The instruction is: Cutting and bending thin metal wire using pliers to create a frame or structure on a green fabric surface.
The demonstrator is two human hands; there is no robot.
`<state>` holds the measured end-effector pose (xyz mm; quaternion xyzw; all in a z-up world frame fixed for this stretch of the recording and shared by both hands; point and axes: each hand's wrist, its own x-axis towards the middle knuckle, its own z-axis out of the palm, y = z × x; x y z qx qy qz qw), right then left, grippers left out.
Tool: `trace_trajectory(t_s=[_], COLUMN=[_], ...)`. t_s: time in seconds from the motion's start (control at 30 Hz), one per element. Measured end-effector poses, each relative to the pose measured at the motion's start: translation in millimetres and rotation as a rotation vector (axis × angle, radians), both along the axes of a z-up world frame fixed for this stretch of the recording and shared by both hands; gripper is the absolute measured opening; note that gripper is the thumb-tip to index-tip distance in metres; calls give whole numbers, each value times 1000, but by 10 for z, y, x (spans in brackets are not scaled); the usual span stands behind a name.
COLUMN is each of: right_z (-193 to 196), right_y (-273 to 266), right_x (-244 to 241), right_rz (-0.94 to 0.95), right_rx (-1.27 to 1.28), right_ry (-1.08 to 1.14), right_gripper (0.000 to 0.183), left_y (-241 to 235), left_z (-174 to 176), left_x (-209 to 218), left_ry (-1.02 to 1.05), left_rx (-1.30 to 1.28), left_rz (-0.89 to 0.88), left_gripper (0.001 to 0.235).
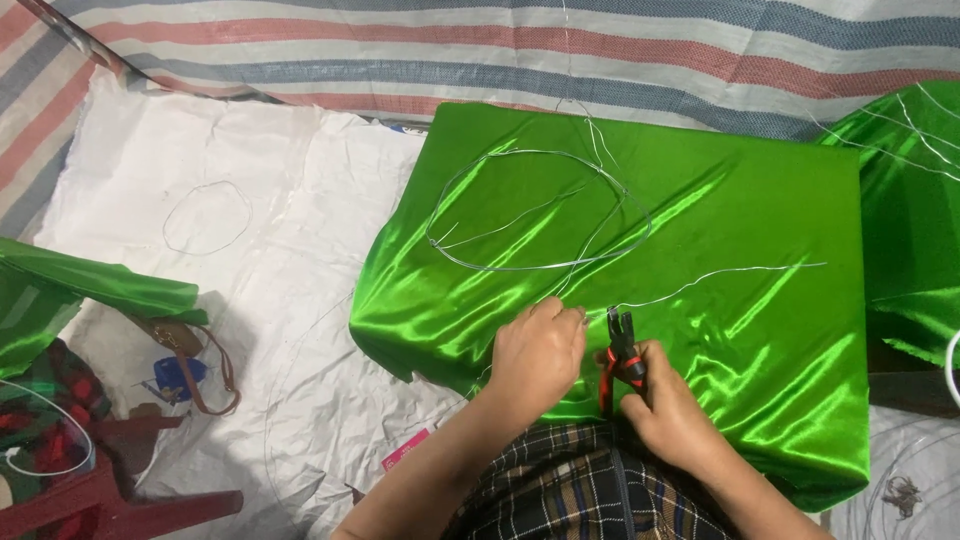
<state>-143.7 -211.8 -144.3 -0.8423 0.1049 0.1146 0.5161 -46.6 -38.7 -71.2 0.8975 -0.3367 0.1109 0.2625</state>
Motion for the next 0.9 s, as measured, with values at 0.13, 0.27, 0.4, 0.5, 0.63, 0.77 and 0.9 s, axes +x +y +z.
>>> trace_trajectory(t_s=[0.13,0.27,0.4,0.5,0.63,0.77,0.9], right_z=[-21,-127,-79,-72,13,11,8], right_y=[54,132,156,275,267,154,10], right_x=[-46,-150,-150,-151,-111,-107,-136], right_rz=[-25,-110,91,492,429,240,210], right_rx=[-43,491,883,903,817,883,647], right_ry=[142,136,278,186,243,219,158], right_gripper=[46,54,86,77,27,28,40], left_y=[1,73,181,291,330,393,429], left_z=[-91,-78,-71,-221,-204,-137,-257], left_x=[4,92,197,216,158,165,249], left_ry=[76,710,1143,1235,1094,1181,1651], left_rx=[-61,0,-144,-426,-426,-600,-872], left_rz=[11,-112,-89,-131,-80,-27,-167], left_gripper=[13,20,15,21,25,27,22])
